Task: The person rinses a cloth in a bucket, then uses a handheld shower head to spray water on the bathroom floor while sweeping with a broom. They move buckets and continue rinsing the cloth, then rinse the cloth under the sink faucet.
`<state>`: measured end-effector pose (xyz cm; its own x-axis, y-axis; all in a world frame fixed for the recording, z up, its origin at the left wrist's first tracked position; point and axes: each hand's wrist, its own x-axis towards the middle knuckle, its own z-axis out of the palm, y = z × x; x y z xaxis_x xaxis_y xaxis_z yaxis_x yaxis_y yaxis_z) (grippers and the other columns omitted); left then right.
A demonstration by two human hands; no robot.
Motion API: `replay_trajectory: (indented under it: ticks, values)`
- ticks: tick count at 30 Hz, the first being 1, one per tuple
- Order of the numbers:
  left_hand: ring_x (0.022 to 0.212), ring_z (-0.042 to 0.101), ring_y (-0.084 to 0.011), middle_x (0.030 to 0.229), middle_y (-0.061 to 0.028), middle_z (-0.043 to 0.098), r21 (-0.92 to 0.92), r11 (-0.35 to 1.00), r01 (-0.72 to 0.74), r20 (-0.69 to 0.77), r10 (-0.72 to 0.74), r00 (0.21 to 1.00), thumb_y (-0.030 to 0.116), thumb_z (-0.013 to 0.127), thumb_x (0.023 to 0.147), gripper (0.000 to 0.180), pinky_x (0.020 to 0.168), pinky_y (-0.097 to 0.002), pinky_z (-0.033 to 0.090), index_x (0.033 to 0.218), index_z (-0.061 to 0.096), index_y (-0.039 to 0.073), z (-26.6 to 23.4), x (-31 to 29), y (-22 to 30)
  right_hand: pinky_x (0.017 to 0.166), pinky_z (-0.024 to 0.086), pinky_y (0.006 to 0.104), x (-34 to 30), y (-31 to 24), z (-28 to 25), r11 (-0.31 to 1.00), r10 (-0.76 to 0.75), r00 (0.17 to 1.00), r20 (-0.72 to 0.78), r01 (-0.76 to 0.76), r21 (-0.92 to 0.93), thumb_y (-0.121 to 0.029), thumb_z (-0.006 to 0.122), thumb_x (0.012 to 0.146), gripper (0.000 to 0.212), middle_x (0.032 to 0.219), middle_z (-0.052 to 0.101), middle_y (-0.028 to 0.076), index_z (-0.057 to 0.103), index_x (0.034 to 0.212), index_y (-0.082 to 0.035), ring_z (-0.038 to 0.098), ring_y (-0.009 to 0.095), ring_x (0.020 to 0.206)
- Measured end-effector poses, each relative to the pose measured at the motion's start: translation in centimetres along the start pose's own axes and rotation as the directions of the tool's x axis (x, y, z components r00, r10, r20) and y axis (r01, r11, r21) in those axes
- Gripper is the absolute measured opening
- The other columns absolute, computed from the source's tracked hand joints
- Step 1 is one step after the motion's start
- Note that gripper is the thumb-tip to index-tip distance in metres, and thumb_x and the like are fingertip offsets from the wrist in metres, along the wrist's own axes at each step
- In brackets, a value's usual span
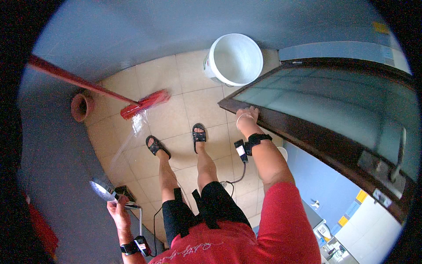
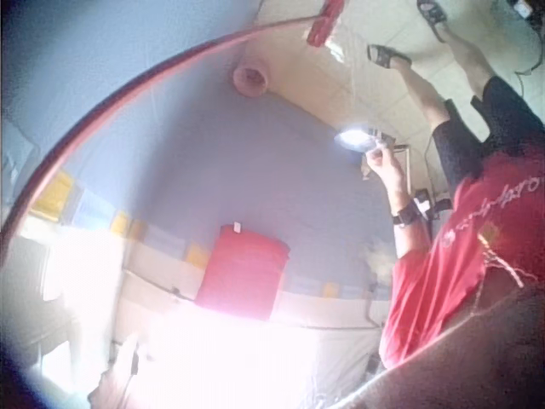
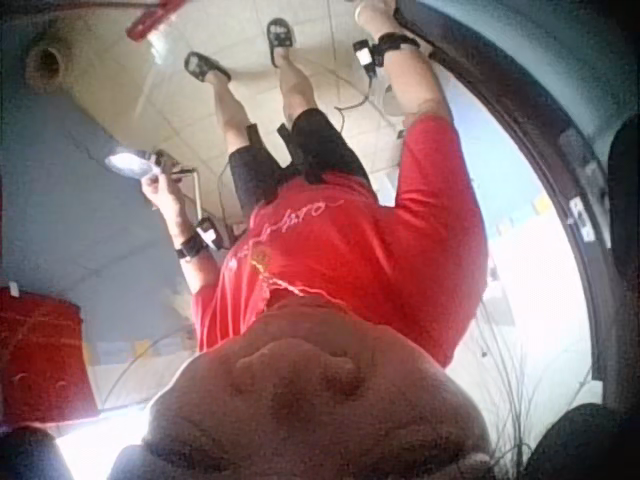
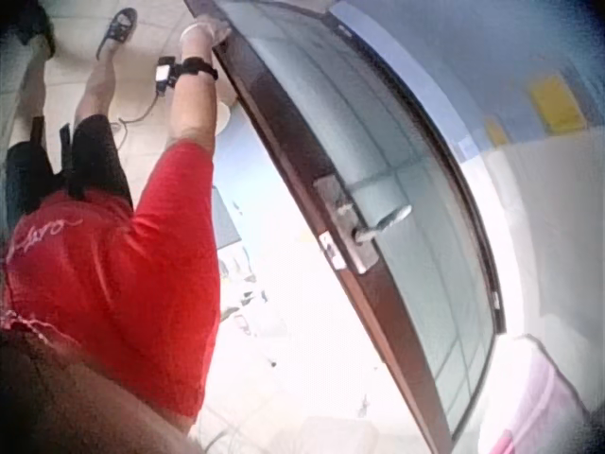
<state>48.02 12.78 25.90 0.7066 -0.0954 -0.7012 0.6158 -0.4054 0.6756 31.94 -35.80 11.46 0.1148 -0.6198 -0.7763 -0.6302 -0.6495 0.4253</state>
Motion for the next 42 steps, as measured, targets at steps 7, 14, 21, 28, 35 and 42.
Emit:
replay_trajectory:
  ticks: [7, 14, 21, 28, 35, 42]
  values:
    - [0.065, 0.050, -0.0127, 0.067, -0.0029, 0.052, 0.000, 0.999, 0.041, -0.024, -0.041, 0.999, 0.002, 0.058, 0.071, 0.009, 0.062, -0.0269, 0.040, 0.073, 0.050, 0.004, 2.3, 1.8, 1.2, 0.094, 0.033, 0.0517, 12.4, -3.2, 1.4, -0.228, -0.136, 0.963, 0.231, -0.257, 0.939, -0.062, 0.037, 0.083, 0.082, 0.131, 0.034, 0.027, 0.014, 0.136, -0.003, 0.042, 0.038, 0.115]
    - [0.062, 0.043, -0.0150, 0.067, -0.0034, 0.042, -0.008, 1.000, 0.010, -0.121, -0.011, 0.993, 0.000, 0.057, 0.066, 0.018, 0.063, -0.0301, 0.038, 0.071, 0.041, 0.007, 2.4, 2.2, 1.1, 0.096, 0.035, 0.0499, 22.7, -4.6, 3.0, -0.710, -0.197, 0.959, 0.204, -0.283, 0.644, -0.034, 0.035, 0.091, 0.049, 0.122, 0.042, 0.028, 0.033, 0.122, 0.005, 0.046, 0.036, 0.110]
    - [0.062, 0.043, -0.0154, 0.067, -0.0025, 0.042, -0.060, 0.998, -0.034, -0.135, 0.025, 0.991, -0.002, 0.056, 0.069, 0.018, 0.065, -0.0308, 0.039, 0.071, 0.041, 0.007, 1.3, 1.2, 1.2, 0.079, 0.050, 0.0439, 16.7, -4.7, 9.2, -0.577, -0.250, 0.942, 0.223, -0.330, 0.747, -0.010, 0.039, 0.086, 0.024, 0.093, 0.056, 0.020, 0.044, 0.103, 0.007, 0.058, 0.031, 0.085]
    - [0.072, 0.047, -0.0174, 0.073, -0.0043, 0.047, -0.164, 0.985, -0.047, -0.290, -0.003, 0.957, -0.007, 0.052, 0.069, 0.015, 0.072, -0.0345, 0.045, 0.076, 0.047, 0.004, -0.9, -3.1, 2.5, 0.062, 0.055, 0.0374, 0.2, -8.2, 15.8, -0.107, -0.272, 0.920, 0.284, -0.322, 0.941, -0.008, 0.046, 0.080, 0.031, 0.088, 0.060, 0.017, 0.045, 0.110, 0.001, 0.062, 0.027, 0.075]
    - [0.070, 0.044, -0.0163, 0.074, -0.0039, 0.047, -0.152, 0.976, -0.158, -0.205, 0.126, 0.971, 0.002, 0.055, 0.071, 0.014, 0.068, -0.0318, 0.040, 0.083, 0.048, 0.006, -4.3, -5.0, 0.3, 0.065, 0.051, 0.0392, -6.4, -21.4, 19.6, 0.387, -0.412, 0.863, 0.293, -0.125, 0.913, -0.015, 0.048, 0.078, 0.039, 0.091, 0.059, 0.024, 0.039, 0.114, -0.001, 0.062, 0.033, 0.078]
    - [0.065, 0.038, -0.0138, 0.073, -0.0014, 0.043, -0.201, 0.948, -0.248, -0.161, 0.218, 0.963, 0.009, 0.059, 0.077, 0.016, 0.063, -0.0288, 0.035, 0.084, 0.044, 0.009, -8.7, -5.7, -2.9, 0.082, 0.044, 0.0433, -11.7, -37.5, 22.1, 0.585, -0.658, 0.732, 0.177, 0.349, 0.732, -0.029, 0.050, 0.080, 0.077, 0.104, 0.054, 0.029, 0.007, 0.133, 0.006, 0.055, 0.040, 0.095]
